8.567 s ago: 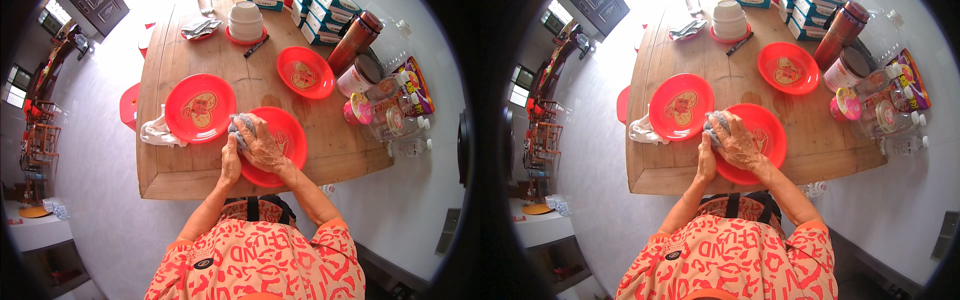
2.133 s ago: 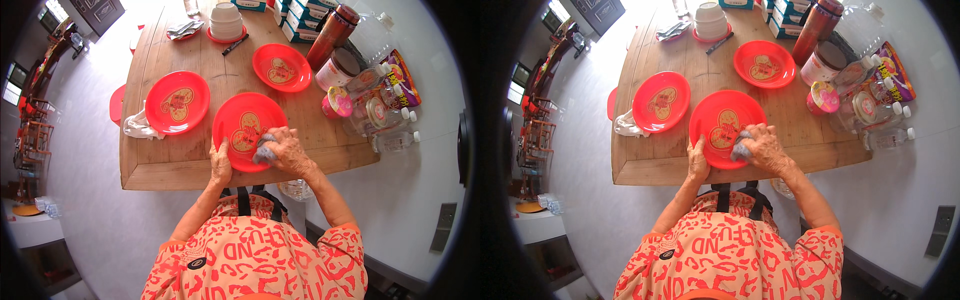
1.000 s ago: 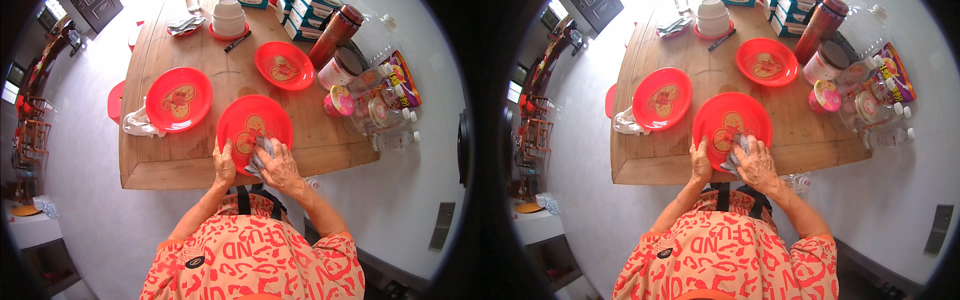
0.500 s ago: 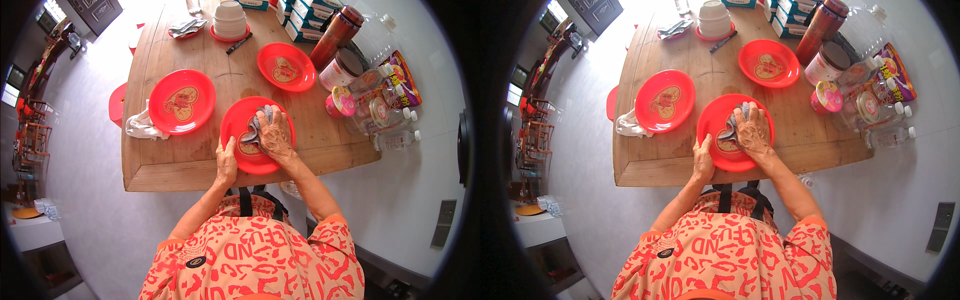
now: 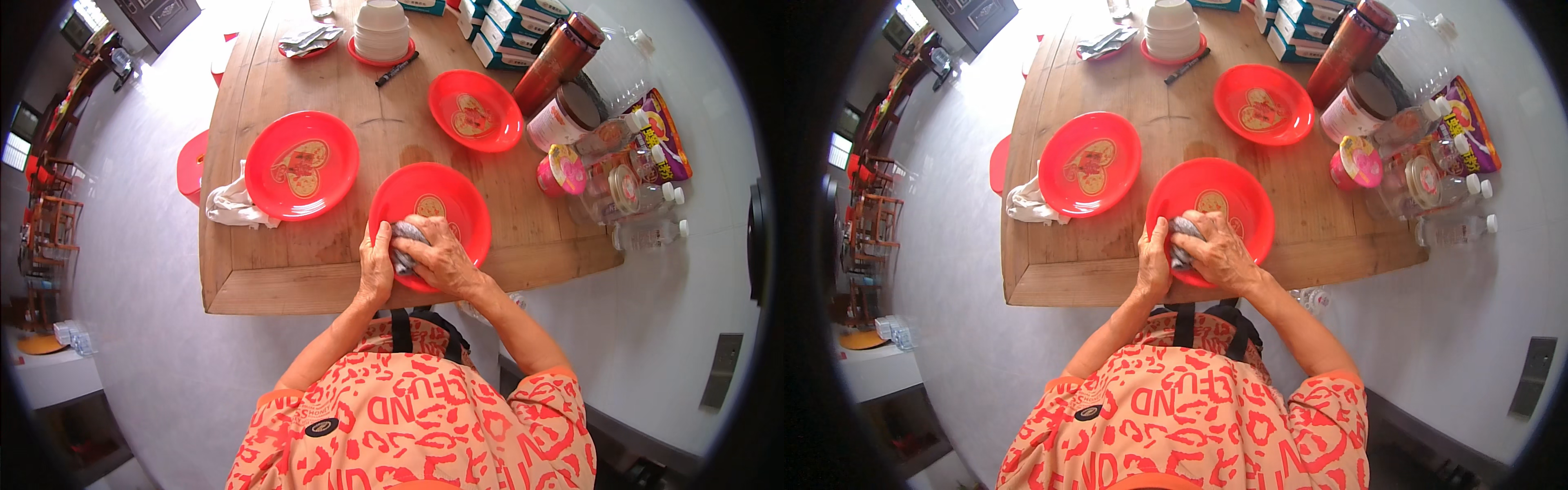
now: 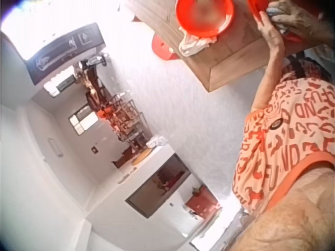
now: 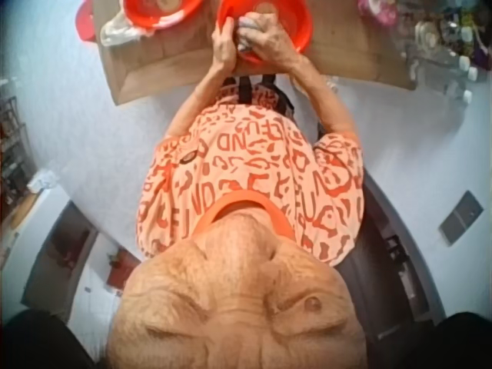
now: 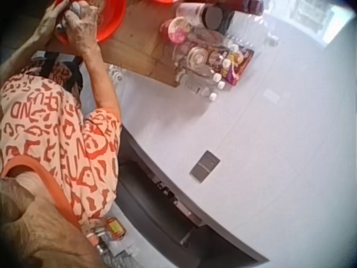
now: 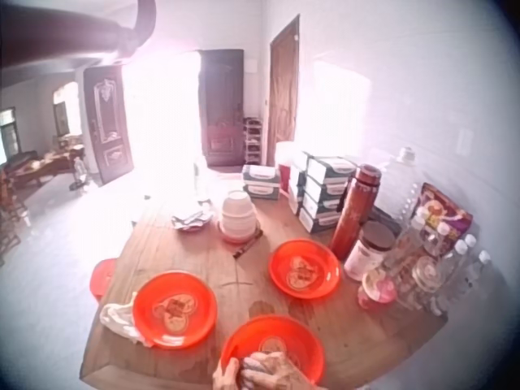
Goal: The person wipes the surface of red plastic plates with a grey cloth. They handle the plates one at a time, wiping the top surface, flipping them to wipe the underside, and then placing them back on the table. The task is performed at a wooden table with other items like bottles and stacked bowls nearby.
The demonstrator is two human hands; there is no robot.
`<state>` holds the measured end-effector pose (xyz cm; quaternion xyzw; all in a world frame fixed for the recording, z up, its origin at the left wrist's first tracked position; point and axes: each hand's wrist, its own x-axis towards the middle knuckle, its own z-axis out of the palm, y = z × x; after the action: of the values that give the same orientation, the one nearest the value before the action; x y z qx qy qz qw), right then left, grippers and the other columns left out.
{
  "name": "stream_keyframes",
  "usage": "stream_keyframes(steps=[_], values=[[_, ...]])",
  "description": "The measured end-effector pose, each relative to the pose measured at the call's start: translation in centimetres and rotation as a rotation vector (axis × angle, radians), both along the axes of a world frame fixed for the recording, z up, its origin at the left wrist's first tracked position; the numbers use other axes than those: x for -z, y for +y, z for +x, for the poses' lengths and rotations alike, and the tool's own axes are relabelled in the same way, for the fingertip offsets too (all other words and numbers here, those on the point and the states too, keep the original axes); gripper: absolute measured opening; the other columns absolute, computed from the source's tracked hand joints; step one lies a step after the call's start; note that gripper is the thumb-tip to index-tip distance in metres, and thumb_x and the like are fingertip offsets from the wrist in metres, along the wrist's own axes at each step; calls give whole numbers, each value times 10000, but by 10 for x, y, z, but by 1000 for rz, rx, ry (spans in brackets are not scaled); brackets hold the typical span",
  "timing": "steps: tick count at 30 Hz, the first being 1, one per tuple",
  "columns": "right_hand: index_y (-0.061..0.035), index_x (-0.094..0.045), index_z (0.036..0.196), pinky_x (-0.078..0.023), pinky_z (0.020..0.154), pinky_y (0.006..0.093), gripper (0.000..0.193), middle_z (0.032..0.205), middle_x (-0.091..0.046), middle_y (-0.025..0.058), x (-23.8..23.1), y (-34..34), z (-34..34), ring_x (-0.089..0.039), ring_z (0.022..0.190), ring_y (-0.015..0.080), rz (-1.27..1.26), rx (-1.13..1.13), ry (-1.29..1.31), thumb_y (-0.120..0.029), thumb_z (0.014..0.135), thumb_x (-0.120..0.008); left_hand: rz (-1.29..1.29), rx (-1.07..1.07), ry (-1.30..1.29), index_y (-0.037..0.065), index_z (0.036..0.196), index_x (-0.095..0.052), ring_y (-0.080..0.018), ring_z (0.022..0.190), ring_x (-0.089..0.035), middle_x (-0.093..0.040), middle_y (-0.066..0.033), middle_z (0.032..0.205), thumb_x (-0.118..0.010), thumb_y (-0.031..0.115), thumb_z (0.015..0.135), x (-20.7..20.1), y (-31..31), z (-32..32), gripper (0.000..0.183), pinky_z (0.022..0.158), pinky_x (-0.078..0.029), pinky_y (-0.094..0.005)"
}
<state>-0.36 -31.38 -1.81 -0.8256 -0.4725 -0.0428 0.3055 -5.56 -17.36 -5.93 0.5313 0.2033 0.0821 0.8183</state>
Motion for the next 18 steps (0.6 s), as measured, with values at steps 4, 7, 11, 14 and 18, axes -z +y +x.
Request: stream_keyframes(steps=[4, 7, 11, 14, 18], values=[[-113, -629, 1117, -446, 901, 435, 443, 1250, -475, 129, 7, 21, 14, -476, 1051, 353, 40, 129, -35, -41, 687, -710, -19, -26, -3, -15, 1260, -518, -161, 1025, -538, -598, -89, 1131, -470, 217, 985, 1, -1, 2, 364, 909, -434, -302], [-123, -580, 1172, -449, 897, 453, 531, 1263, -436, 164, 17, 29, 26, -466, 1055, 384, 42, 260, -21, -27, 669, -719, 0, -9, -27, -6, 1287, -503, -156, 1068, -525, -582, -93, 1187, -457, 220, 994, -7, -1, 2, 373, 943, -418, -297], [-128, -546, 1190, -435, 906, 483, 561, 1284, -398, 184, 21, 36, 36, -460, 1060, 419, 66, 447, -13, -16, 664, -708, -24, -5, -49, -13, 1297, -491, -149, 1110, -505, -567, -100, 1225, -426, 253, 1010, -18, -3, 3, 397, 970, -399, -293], [-126, -539, 1183, -422, 927, 490, 547, 1275, -420, 181, 19, 35, 35, -464, 1072, 406, 103, 328, -67, -23, 672, -705, 23, 1, -49, -23, 1293, -489, -144, 1104, -499, -566, -102, 1209, -371, 345, 1028, -14, -3, 4, 469, 966, -398, -290], [-115, -542, 1171, -427, 944, 474, 470, 1280, -442, 155, 8, 29, 15, -471, 1103, 363, 182, 8, -83, -54, 725, -677, 6, 35, -58, -4, 1271, -504, -140, 1043, -516, -570, -79, 1161, -292, 451, 1029, 7, 0, -1, 557, 947, -413, -296]])
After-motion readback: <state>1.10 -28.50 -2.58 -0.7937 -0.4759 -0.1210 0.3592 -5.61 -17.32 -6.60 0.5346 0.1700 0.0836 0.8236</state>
